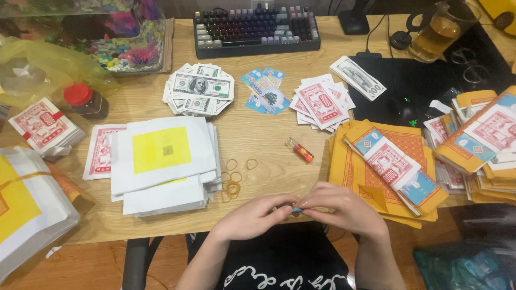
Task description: Sorting and counting various types of ritual paper money on a desk
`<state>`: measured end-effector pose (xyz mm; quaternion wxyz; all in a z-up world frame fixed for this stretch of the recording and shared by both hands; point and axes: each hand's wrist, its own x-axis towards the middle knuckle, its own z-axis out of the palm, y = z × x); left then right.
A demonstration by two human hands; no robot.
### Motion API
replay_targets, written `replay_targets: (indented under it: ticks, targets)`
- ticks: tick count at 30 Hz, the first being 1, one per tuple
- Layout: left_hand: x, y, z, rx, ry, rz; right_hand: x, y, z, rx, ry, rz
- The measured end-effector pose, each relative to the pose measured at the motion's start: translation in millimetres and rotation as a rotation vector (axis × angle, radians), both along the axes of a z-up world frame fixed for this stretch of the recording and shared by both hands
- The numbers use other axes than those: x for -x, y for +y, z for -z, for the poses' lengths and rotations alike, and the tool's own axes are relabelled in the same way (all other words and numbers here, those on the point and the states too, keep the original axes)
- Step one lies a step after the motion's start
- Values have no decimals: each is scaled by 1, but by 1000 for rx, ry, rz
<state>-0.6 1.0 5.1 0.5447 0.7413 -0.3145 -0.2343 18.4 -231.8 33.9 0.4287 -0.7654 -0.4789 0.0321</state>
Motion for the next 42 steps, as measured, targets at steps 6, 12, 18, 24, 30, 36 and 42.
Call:
replay_targets:
  ticks: [6,12,18,24,30,36,42]
  targets:
    - [1,-2,0,-25,-24,-11,2,1,4,15,-14,32]
    - [0,-3,5,-30,-5,-52,3,1,4,24,-96,75]
    - [-6,1,26,138,144,-81,-6,-20,18,-103,20,282]
    - [-11,-2,38,231,220,-127,-9,-16,25,-154,183,350]
    - [-13,0,66,338,332,-126,-25,-56,68,-507,290,700]
    - [-15,24,18,295,264,-108,-21,-81,61,-928,393,731]
    - [26,102,-26,-400,-70,-74,-23,-106,85,-953,347,641]
